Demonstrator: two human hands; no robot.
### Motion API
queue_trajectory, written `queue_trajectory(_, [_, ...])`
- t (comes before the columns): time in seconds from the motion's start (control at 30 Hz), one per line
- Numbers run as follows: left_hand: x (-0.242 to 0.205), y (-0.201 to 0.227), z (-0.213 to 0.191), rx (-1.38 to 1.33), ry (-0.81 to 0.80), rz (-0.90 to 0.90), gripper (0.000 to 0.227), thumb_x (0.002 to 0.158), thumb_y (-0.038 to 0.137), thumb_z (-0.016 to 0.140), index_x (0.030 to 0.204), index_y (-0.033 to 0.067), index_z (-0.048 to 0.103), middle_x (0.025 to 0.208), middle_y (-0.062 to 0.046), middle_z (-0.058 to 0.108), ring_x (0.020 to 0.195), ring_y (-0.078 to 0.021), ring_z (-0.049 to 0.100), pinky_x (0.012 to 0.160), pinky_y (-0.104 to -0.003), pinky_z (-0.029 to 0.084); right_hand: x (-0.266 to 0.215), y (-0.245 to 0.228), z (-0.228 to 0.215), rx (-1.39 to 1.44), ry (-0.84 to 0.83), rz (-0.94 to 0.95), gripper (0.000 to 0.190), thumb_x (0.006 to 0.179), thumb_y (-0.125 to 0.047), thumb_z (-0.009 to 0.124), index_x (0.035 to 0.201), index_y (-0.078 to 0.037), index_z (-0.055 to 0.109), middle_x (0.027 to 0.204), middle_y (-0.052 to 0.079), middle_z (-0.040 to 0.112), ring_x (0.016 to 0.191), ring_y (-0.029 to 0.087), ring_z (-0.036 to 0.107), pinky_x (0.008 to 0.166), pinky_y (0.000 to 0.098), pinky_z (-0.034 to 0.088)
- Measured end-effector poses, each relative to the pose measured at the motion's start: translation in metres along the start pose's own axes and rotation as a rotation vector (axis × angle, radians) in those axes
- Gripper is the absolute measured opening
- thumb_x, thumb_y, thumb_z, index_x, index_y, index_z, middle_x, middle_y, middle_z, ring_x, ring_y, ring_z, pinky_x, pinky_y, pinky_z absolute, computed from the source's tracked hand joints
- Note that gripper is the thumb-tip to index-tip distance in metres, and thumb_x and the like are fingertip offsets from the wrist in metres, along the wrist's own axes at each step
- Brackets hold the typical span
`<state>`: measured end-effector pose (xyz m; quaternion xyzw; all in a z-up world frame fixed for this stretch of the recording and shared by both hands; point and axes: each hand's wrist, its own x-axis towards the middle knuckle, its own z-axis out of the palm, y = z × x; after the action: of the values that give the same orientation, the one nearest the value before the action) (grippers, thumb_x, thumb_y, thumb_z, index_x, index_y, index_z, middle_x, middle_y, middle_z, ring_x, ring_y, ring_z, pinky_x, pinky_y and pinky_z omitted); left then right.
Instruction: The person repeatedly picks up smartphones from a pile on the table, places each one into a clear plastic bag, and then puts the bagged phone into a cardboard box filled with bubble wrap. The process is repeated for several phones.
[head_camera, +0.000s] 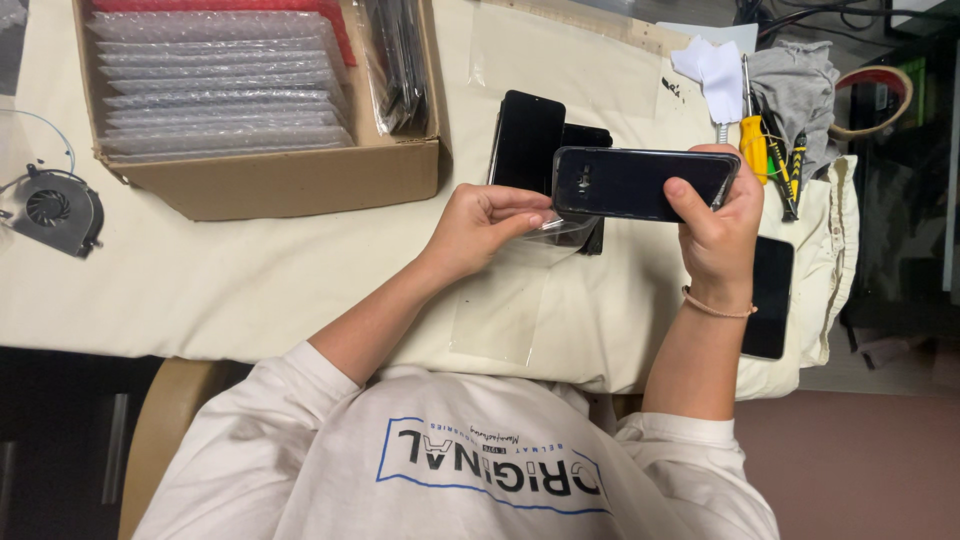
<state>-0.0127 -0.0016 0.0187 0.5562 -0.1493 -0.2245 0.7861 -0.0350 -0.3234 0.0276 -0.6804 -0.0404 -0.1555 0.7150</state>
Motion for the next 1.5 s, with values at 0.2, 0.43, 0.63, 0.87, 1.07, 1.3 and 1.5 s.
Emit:
queue_trajectory(0.2, [0.0, 0.0, -0.001, -0.005, -0.011, 0.01, 0.032, 0.092, 0.002, 0.073, 0.124, -0.0007, 0.07, 0.107, -0.02, 0.076, 0.097, -0.0173, 0.074, 0.088, -0.029, 0.063, -0.002, 0.009, 0.002, 0.084, -0.032, 0.035, 0.021, 0.092, 0.008, 0.071, 0.108, 0.002, 0.06, 0.084, 0.016, 0.069, 0.081, 0.027, 0.077, 0.076, 0.0376, 0.066])
queue_trajectory(0.43, [-0.006, 0.007, -0.003, -0.026, -0.065, 0.014, 0.028, 0.096, 0.003, 0.069, 0.124, -0.0017, 0.07, 0.107, -0.02, 0.076, 0.101, -0.0176, 0.073, 0.091, -0.029, 0.062, 0.0, 0.01, -0.009, 0.093, 0.006, 0.035, 0.024, 0.092, 0.007, 0.072, 0.111, 0.003, 0.058, 0.085, 0.015, 0.068, 0.083, 0.027, 0.077, 0.079, 0.0376, 0.066])
queue_trajectory(0.63, [-0.008, 0.008, -0.006, 0.004, -0.085, 0.027, 0.031, 0.094, -0.001, 0.07, 0.125, -0.0025, 0.069, 0.108, -0.021, 0.075, 0.104, -0.0201, 0.072, 0.093, -0.03, 0.061, -0.002, 0.006, -0.014, 0.112, 0.041, 0.036, 0.025, 0.092, 0.006, 0.072, 0.112, 0.002, 0.057, 0.086, 0.015, 0.068, 0.083, 0.028, 0.077, 0.079, 0.0376, 0.066])
queue_trajectory(0.87, [-0.007, 0.005, -0.005, -0.062, -0.085, 0.033, 0.028, 0.098, 0.002, 0.065, 0.126, -0.0035, 0.067, 0.107, -0.023, 0.075, 0.101, -0.0212, 0.074, 0.092, -0.032, 0.062, -0.007, 0.008, -0.01, 0.083, 0.005, 0.049, 0.024, 0.091, 0.007, 0.073, 0.11, 0.004, 0.059, 0.082, 0.013, 0.066, 0.08, 0.025, 0.076, 0.077, 0.0352, 0.065])
queue_trajectory(1.07, [-0.002, 0.001, -0.006, 0.002, -0.088, 0.068, 0.027, 0.101, 0.007, 0.064, 0.127, -0.0002, 0.069, 0.102, -0.018, 0.077, 0.097, -0.0164, 0.074, 0.09, -0.03, 0.062, -0.008, 0.005, 0.01, 0.088, -0.05, 0.083, 0.023, 0.089, 0.007, 0.075, 0.107, 0.005, 0.06, 0.078, 0.011, 0.064, 0.075, 0.02, 0.074, 0.073, 0.0315, 0.062])
queue_trajectory(1.3, [-0.009, 0.023, 0.001, 0.04, -0.052, 0.111, 0.027, 0.104, 0.012, 0.062, 0.127, 0.0011, 0.069, 0.088, -0.014, 0.079, 0.086, -0.0061, 0.067, 0.081, -0.025, 0.06, -0.003, -0.029, 0.02, -0.099, -0.194, 0.119, 0.022, 0.085, 0.005, 0.079, 0.1, 0.004, 0.064, 0.071, 0.008, 0.062, 0.07, 0.01, 0.066, 0.067, 0.0237, 0.057])
queue_trajectory(1.5, [-0.012, 0.018, -0.003, 0.082, -0.075, 0.102, 0.027, 0.104, 0.013, 0.06, 0.128, 0.0033, 0.069, 0.098, -0.014, 0.079, 0.096, -0.0071, 0.068, 0.091, -0.025, 0.057, 0.004, -0.054, 0.03, -0.272, -0.304, 0.153, 0.021, 0.083, 0.006, 0.079, 0.101, 0.004, 0.068, 0.069, 0.007, 0.062, 0.066, 0.008, 0.06, 0.064, 0.0207, 0.051])
